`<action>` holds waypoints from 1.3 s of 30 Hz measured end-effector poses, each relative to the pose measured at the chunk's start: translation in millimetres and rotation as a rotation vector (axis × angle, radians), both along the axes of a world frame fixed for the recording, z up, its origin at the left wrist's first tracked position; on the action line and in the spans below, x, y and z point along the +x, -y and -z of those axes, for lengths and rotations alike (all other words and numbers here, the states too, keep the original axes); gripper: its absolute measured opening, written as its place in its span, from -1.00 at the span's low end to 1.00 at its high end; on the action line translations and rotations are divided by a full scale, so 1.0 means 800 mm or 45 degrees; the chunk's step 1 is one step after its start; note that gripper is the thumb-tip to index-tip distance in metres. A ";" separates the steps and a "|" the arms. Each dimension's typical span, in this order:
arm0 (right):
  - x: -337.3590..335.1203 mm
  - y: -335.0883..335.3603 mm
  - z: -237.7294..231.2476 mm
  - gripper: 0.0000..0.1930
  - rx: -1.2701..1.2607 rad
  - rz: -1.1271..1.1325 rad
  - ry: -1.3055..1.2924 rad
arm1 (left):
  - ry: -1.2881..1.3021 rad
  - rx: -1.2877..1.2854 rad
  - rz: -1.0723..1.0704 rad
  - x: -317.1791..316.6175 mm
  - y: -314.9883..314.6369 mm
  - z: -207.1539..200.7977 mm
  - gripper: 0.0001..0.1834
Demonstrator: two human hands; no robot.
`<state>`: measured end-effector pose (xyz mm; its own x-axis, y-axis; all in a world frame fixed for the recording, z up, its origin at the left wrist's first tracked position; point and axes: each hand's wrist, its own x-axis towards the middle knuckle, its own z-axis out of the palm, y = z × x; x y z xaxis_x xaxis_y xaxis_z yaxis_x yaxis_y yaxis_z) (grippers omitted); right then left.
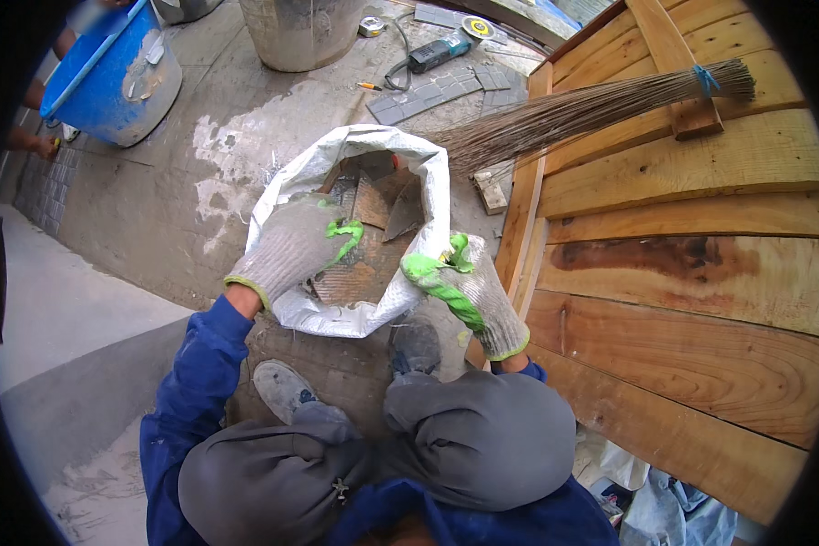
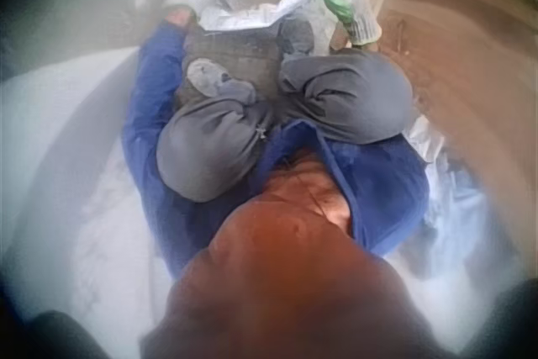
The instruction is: The person kneels and uses a trowel to scoop cement from a blue bucket and apply it to a wall. They then stand, walk to a bag of cement, open it, and scoop cement into a bucket on a scaffold.
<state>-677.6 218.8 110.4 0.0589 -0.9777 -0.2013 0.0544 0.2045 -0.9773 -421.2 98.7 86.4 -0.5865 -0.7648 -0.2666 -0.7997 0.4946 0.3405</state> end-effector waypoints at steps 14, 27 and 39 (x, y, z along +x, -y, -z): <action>0.037 0.019 -0.007 -0.76 0.060 0.346 0.616 | -0.475 -0.236 -0.761 0.134 -0.041 -0.017 -0.53; 0.058 0.031 -0.034 -0.82 -0.109 0.325 0.215 | -0.957 -0.006 -0.728 0.092 -0.022 -0.049 -0.71; -0.055 0.000 -0.064 -0.74 -0.756 0.935 -0.633 | -1.573 0.416 -0.507 0.004 -0.037 -0.105 -0.85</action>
